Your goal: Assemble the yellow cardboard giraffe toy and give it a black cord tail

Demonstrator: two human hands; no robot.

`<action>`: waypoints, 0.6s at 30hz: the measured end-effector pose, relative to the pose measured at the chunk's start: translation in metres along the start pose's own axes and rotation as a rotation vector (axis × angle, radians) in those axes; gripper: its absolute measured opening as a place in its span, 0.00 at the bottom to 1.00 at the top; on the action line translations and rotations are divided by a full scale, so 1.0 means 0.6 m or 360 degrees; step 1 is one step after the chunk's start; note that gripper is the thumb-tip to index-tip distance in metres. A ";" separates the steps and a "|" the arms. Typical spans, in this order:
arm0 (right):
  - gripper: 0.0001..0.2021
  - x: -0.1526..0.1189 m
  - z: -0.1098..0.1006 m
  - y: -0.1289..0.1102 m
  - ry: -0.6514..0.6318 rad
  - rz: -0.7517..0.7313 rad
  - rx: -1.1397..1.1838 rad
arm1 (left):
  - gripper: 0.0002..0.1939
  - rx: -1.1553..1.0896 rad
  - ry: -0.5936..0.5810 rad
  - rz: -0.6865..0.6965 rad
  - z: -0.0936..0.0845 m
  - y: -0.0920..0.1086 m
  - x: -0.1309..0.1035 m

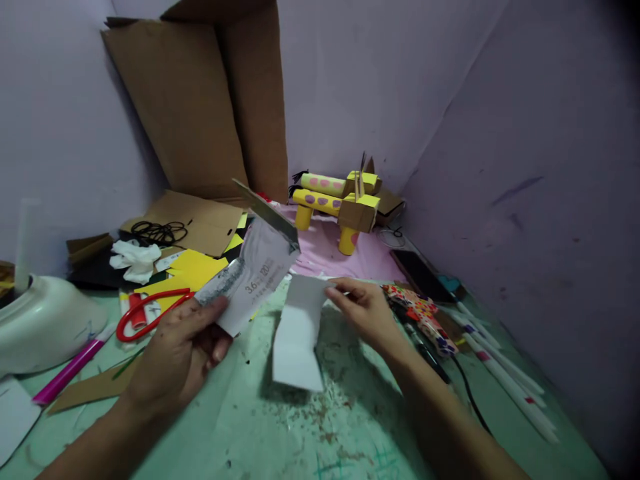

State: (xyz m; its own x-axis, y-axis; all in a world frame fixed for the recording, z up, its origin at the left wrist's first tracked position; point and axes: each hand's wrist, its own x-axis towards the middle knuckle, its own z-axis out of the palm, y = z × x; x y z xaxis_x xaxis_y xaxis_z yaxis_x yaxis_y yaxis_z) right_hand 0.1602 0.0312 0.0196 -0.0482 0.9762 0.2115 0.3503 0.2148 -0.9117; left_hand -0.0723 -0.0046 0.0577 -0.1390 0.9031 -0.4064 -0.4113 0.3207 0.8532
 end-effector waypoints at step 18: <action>0.16 -0.024 0.018 0.028 0.0159 0.0292 0.0633 | 0.15 0.0355 0.0070 0.0574 -0.028 -0.008 0.033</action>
State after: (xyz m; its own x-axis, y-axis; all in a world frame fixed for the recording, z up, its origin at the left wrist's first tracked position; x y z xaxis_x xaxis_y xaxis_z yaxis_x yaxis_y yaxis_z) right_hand 0.1567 0.0210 -0.0025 0.0787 0.9957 0.0490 -0.0435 0.0525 -0.9977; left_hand -0.0885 0.0068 0.0400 -0.2787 0.9572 -0.0785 -0.1248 0.0449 0.9912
